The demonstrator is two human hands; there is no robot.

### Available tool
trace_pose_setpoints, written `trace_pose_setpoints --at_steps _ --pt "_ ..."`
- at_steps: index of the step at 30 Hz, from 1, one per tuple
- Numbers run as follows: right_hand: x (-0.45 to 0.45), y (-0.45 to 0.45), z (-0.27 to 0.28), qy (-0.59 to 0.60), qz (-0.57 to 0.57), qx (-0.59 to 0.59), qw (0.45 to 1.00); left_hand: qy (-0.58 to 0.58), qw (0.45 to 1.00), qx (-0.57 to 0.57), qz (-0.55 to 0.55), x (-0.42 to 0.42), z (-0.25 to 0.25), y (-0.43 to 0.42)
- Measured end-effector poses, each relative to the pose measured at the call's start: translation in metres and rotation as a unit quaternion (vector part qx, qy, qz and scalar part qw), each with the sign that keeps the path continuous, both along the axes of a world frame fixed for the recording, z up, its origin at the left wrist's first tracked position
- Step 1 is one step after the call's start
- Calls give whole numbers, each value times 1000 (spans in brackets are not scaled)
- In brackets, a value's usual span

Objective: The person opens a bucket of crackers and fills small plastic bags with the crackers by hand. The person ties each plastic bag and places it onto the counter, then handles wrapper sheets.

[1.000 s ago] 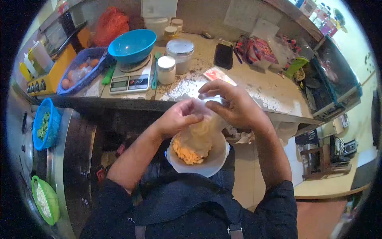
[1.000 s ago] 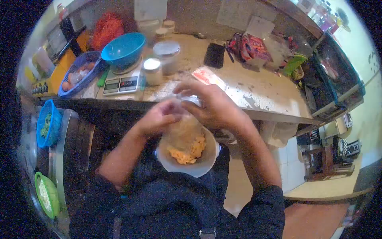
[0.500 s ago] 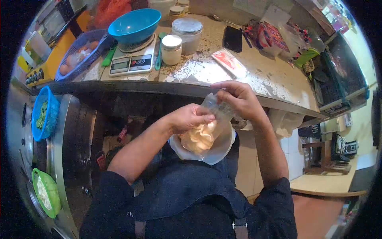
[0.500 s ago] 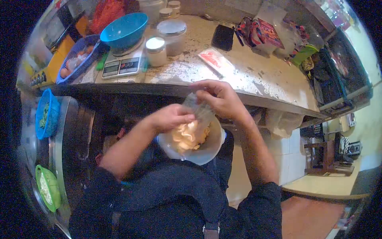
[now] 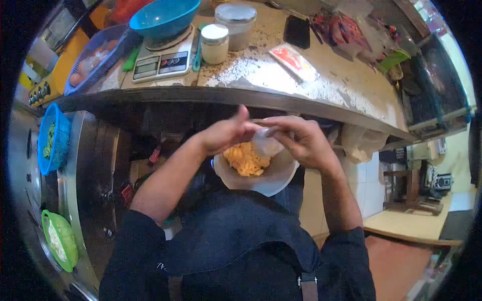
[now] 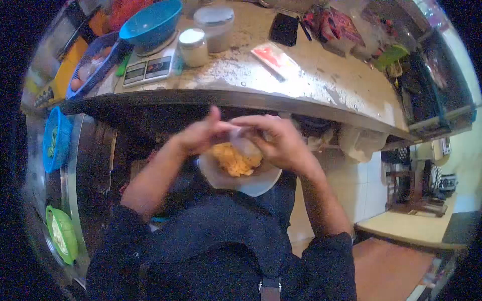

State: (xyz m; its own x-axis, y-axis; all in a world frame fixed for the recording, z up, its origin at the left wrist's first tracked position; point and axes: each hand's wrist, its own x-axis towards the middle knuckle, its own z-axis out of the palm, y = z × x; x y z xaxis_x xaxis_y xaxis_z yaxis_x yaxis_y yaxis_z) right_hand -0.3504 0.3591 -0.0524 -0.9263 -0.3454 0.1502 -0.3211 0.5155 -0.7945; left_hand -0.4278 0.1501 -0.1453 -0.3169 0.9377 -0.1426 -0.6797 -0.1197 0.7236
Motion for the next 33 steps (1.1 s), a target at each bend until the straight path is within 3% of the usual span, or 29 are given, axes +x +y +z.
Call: trace_pose_setpoints --at_steps 1,3,4,5,6,8,9,10,11,12,13,14,15,18,21,24,27,29,31,33 --pt "3 -5 -5 26 22 40 999 -18 1000 -16 9 -3 -4 -4" --pt "4 -12 -12 82 70 123 986 101 989 -99 46 -1 -17 -8" --pt "5 -14 -28 94 64 138 984 172 981 -85 32 3 -21 -8" --pt "6 -16 -40 51 70 90 992 243 967 -69 18 9 -26 -9" --pt "6 -18 -46 9 74 44 996 178 976 -127 16 13 -26 -10" --pt "11 -21 -53 -78 62 -23 995 230 958 -171 -19 20 -22 -21" --pt "12 -19 -59 -132 58 -95 985 254 947 -192 -37 26 -19 -24" --pt "11 -17 -69 -185 54 -167 967 197 968 -155 -2 39 -24 -25" --pt "9 -13 -80 -236 51 -237 941 242 958 -149 -25 44 -34 -28" --pt "6 -8 -96 -235 47 -249 938 232 959 -162 -28 52 -35 -30" --pt "3 -4 -107 -241 20 -169 956 223 958 -177 -31 59 -35 -33" --pt "1 0 -117 -247 -7 -85 965 317 932 -175 13 64 -35 -37" --pt "-2 5 -128 -248 -36 -1 968 288 938 -188 45 66 -34 -42" --pt "-7 2 -193 -250 76 334 906 202 940 -233 144 69 -22 -54" --pt "0 -22 -234 -298 67 401 864 220 930 -212 205 67 -34 -63" --pt "13 -37 -227 -218 113 451 858 185 927 -213 247 71 -31 -62" --pt "28 -36 -262 -171 -35 345 922 137 928 -213 273 75 -32 -60" --pt "27 -29 -267 -186 36 425 885 120 927 -213 285 79 -27 -57" --pt "15 -24 -261 -273 92 459 840 104 931 -203 285 82 -32 -57" --pt "12 -17 -237 -274 86 422 860 97 933 -194 287 80 -32 -52"
